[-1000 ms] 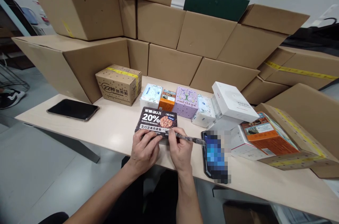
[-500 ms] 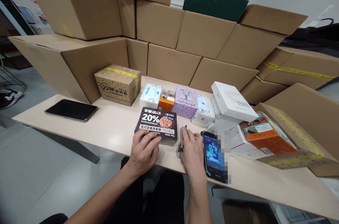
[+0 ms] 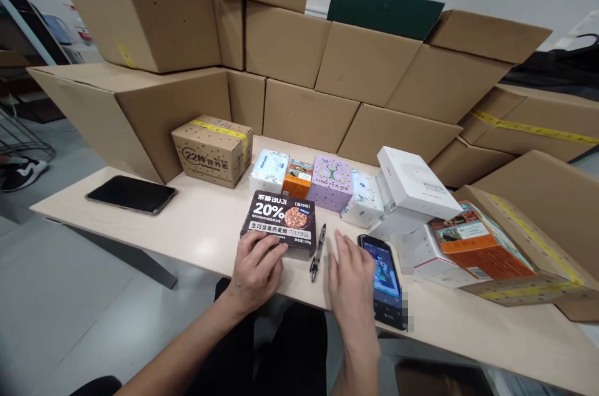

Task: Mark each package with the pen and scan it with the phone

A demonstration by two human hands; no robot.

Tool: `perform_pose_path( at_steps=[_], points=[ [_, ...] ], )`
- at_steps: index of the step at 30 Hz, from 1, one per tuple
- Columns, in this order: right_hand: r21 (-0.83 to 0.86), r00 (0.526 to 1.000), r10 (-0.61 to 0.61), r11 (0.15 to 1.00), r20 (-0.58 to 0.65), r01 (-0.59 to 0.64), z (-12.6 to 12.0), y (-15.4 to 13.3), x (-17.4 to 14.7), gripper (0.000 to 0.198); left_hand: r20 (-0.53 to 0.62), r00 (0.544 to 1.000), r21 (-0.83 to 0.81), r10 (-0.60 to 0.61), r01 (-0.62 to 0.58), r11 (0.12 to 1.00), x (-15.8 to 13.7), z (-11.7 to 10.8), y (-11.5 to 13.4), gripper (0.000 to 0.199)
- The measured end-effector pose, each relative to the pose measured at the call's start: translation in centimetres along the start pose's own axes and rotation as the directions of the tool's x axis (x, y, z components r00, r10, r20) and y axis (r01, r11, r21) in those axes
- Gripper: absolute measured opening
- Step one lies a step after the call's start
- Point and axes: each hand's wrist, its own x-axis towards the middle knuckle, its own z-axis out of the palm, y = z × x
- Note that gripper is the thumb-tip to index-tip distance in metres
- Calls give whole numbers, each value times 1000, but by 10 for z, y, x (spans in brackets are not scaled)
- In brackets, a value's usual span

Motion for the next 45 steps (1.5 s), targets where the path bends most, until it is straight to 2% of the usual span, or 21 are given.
perform_pose_path(
  at_steps=[2, 4, 6, 8, 10, 12, 16, 20, 24, 30, 36, 38, 41, 45],
  points=[
    [-44, 985, 123, 991, -117, -129, -11, 5, -15, 56, -5, 1000, -4, 5, -5, 1000, 0, 0, 0, 35],
    [-147, 937, 307, 932, -165, -331, -21, 11, -34, 72, -8, 1000, -7, 6, -6, 1000, 1, 0, 0, 35],
    [-237, 875, 459, 843, -153, -483, -25, 19, -51, 85, -5, 1000, -7, 3, -3, 1000, 1, 0, 0, 35],
    [-283, 840, 536, 796, -82, -535, -25, 27, -63, 94, -6, 1000, -10, 2, -2, 1000, 1, 0, 0, 35],
    [-300, 831, 556, 793, -1, -530, -22, 35, -70, 97, -11, 1000, -10, 7, -7, 1000, 1, 1, 0, 35],
    [-297, 840, 541, 807, 28, -510, -19, 39, -70, 95, -16, 1000, -6, 12, -12, 1000, 1, 1, 0, 35],
    [-273, 856, 516, 819, -37, -505, -16, 32, -63, 88, -24, 1000, 10, 4, -4, 1000, 0, 1, 1, 33],
    [-223, 841, 526, 812, -124, -540, -13, 20, -57, 80, -35, 999, 65, -40, 42, 997, 0, 1, 4, 29],
    [-141, 821, 549, 810, -159, -569, -10, 18, -55, 82, -47, 994, 90, -97, 101, 991, -1, 1, 6, 26],
    [99, 779, 606, 795, -160, -598, -17, 5, -59, 92, -58, 985, 36, -165, 167, 985, -1, -2, 5, 29],
    [401, 731, 650, 738, -206, -543, -22, -41, -57, 85, -45, 993, 3, -112, 113, 994, -2, -2, 0, 37],
    [466, 746, 631, 736, -211, -490, -19, -58, -57, 84, -32, 994, -1, -104, 104, 995, -4, -1, -1, 38],
    [521, 806, 548, 766, -223, -377, -10, -80, -56, 80, -25, 993, -27, -114, 113, 993, -4, -1, -3, 37],
    [489, 862, 404, 844, -306, -221, 1, -98, -54, 75, -71, 983, -91, -171, 164, 982, -1, -2, -4, 38]
  ],
)
